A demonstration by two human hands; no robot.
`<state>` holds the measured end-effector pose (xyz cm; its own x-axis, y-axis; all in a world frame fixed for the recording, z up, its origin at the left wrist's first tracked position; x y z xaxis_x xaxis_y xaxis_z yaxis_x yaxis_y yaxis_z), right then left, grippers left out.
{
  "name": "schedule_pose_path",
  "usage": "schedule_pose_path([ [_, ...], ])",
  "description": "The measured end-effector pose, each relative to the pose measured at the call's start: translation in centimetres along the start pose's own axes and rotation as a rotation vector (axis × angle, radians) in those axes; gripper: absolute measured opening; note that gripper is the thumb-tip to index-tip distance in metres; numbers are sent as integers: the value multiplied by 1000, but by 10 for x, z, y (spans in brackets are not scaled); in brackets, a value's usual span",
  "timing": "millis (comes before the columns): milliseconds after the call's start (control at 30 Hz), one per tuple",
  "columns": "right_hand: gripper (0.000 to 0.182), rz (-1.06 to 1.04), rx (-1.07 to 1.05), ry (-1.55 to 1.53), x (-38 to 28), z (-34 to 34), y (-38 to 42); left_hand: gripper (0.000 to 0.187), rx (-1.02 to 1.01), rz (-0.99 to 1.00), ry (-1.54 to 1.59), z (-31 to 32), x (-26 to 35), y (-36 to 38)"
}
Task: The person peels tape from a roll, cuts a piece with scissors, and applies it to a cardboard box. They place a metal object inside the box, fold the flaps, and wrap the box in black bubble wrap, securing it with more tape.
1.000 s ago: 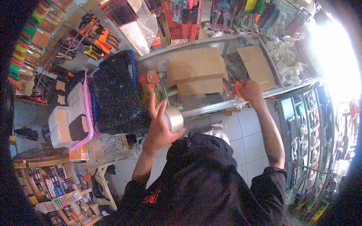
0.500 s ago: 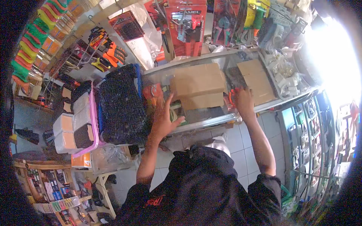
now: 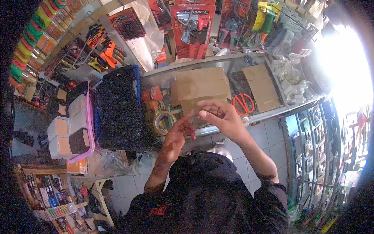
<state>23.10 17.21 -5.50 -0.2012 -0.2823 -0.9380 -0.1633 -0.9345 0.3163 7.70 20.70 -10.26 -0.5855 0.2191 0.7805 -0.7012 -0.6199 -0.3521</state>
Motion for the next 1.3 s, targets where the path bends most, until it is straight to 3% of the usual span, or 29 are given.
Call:
schedule_pose_path([
  [267, 42, -16, -47, 62, -6, 4, -12, 84, -51, 73, -258, 6, 8, -3],
  [467, 41, 46, -73, -46, 3, 11, -19, 111, -16, -3, -228, 4, -10, 1],
  [567, 38, 81, -89, -123, 9, 13, -24, 113, -36, 16, -255, 6, -15, 4],
  [667, 34, 108, -106, -165, 14, 14, -28, 103, -82, 101, -306, 7, -11, 3],
  [767, 31, 128, -106, -196, 20, 14, -31, 108, -111, 21, -430, 7, -14, 5],
  [967, 32, 104, -98, -207, 15, 17, -31, 89, -60, 113, -659, -4, 4, 2],
  [1067, 37, 73, -62, -78, 7, 19, -32, 67, 44, 85, -752, -28, 11, 3],
  [1167, 43, 34, -57, 101, 4, 16, -36, 50, 326, 62, -569, -57, 16, 0],
  [1200, 44, 20, -63, 165, 3, 16, -37, 34, 367, 88, -537, -61, 23, -6],
  [1300, 48, 59, -105, 146, -2, 23, -37, 35, 226, -74, -531, -56, 26, -17],
])
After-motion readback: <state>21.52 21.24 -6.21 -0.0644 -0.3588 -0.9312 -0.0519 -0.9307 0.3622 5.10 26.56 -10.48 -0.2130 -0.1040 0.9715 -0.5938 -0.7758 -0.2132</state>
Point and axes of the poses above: each hand's wrist, its own y-axis away from the middle knuckle, its own z-axis out of the palm, x = y × z, the point moved 9 cm from there along -y, towards the middle knuckle, and after that the axes turned 13 degrees about z, right-handed, at the moved point
